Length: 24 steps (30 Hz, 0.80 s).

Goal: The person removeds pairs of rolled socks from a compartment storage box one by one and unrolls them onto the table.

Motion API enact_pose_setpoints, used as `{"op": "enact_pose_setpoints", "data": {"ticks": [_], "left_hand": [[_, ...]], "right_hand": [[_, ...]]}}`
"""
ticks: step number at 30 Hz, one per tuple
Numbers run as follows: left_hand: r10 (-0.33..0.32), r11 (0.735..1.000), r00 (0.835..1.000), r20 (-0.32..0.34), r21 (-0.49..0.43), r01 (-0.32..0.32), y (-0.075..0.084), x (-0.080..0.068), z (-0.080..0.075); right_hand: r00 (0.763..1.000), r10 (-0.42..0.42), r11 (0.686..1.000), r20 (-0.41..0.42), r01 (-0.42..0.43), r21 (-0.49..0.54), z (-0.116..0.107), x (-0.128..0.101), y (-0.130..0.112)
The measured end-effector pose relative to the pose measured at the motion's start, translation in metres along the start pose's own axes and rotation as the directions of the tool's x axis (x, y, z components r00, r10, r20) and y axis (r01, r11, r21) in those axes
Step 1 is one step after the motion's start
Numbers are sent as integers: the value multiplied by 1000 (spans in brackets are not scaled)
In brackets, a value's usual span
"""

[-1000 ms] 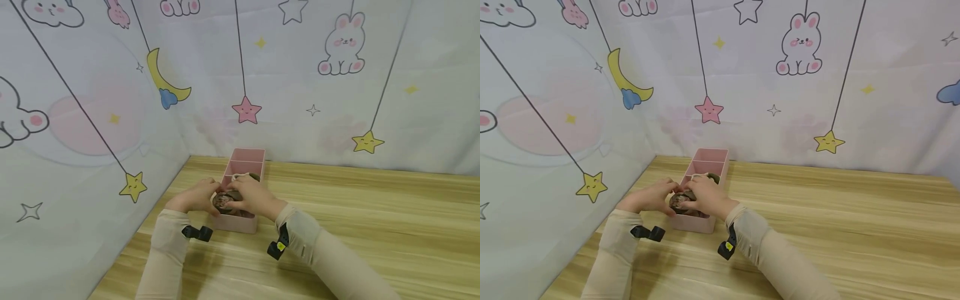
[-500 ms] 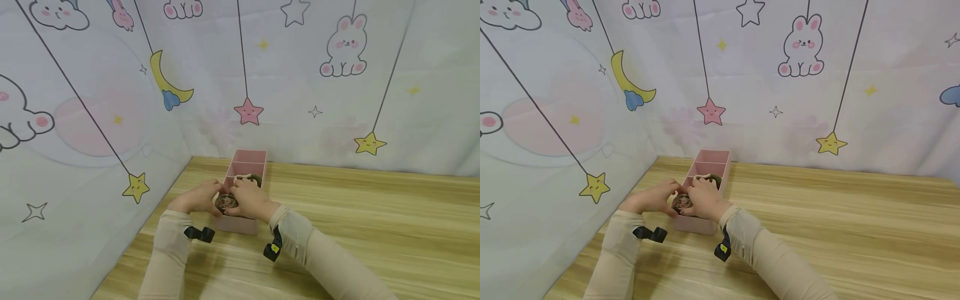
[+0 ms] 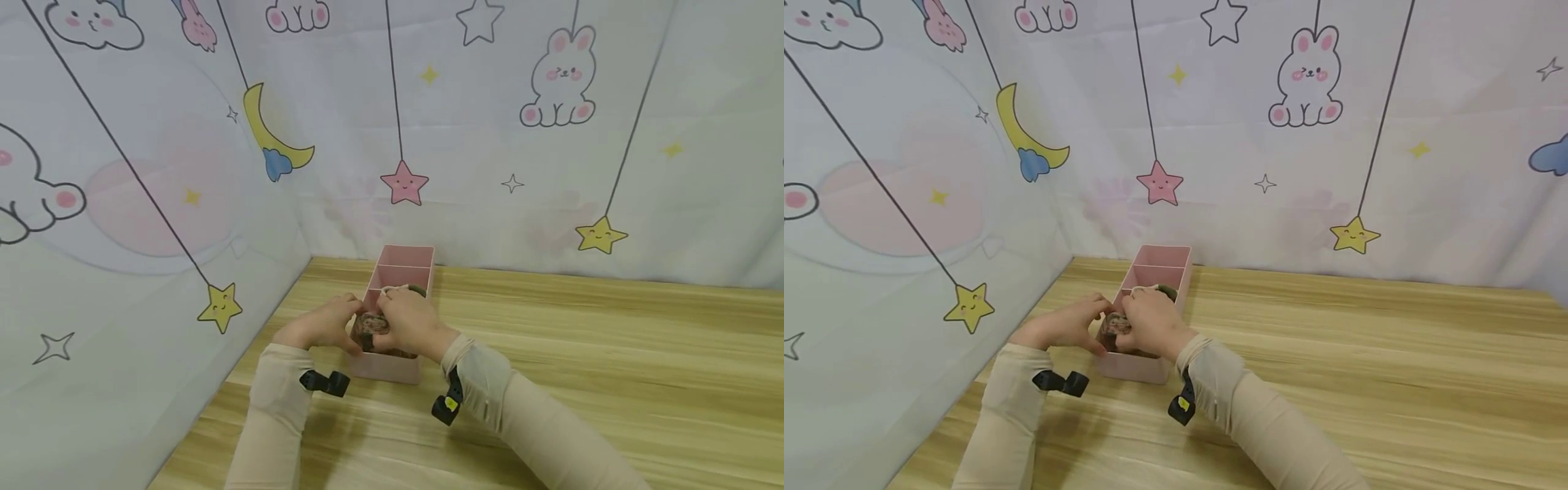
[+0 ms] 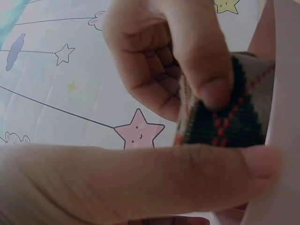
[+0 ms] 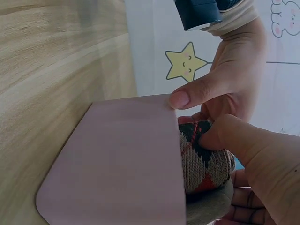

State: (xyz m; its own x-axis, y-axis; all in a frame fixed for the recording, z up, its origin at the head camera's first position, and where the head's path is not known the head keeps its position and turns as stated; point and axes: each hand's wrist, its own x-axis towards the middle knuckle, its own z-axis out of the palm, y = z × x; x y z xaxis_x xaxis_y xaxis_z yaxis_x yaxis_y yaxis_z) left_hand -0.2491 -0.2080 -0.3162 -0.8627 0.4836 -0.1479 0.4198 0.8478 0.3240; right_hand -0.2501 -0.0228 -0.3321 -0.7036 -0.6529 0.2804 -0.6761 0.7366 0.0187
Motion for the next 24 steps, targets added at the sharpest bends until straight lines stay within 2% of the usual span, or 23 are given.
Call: {"op": "enact_pose_setpoints", "data": {"ticks": [11,15,20,24], "left_hand": [[-3,999,1000,-12,-35,3,1,-1,0],[26,999,999,-26,-23,-27,2,0,-1],[62,998,997,-53,-9,-63,5,0,-2],[63,998,996,-61,-28,-65,9,-1,-1]], "right_hand": [[991,97,981,-93,-80,175,-23,-6,4],[980,148,968,-129,-117,220,-30,-11,8],[969,210,953,-128,-174,247,-41,-18,13],[963,241,933,-118,-197,301,-48,-26,18]]}}
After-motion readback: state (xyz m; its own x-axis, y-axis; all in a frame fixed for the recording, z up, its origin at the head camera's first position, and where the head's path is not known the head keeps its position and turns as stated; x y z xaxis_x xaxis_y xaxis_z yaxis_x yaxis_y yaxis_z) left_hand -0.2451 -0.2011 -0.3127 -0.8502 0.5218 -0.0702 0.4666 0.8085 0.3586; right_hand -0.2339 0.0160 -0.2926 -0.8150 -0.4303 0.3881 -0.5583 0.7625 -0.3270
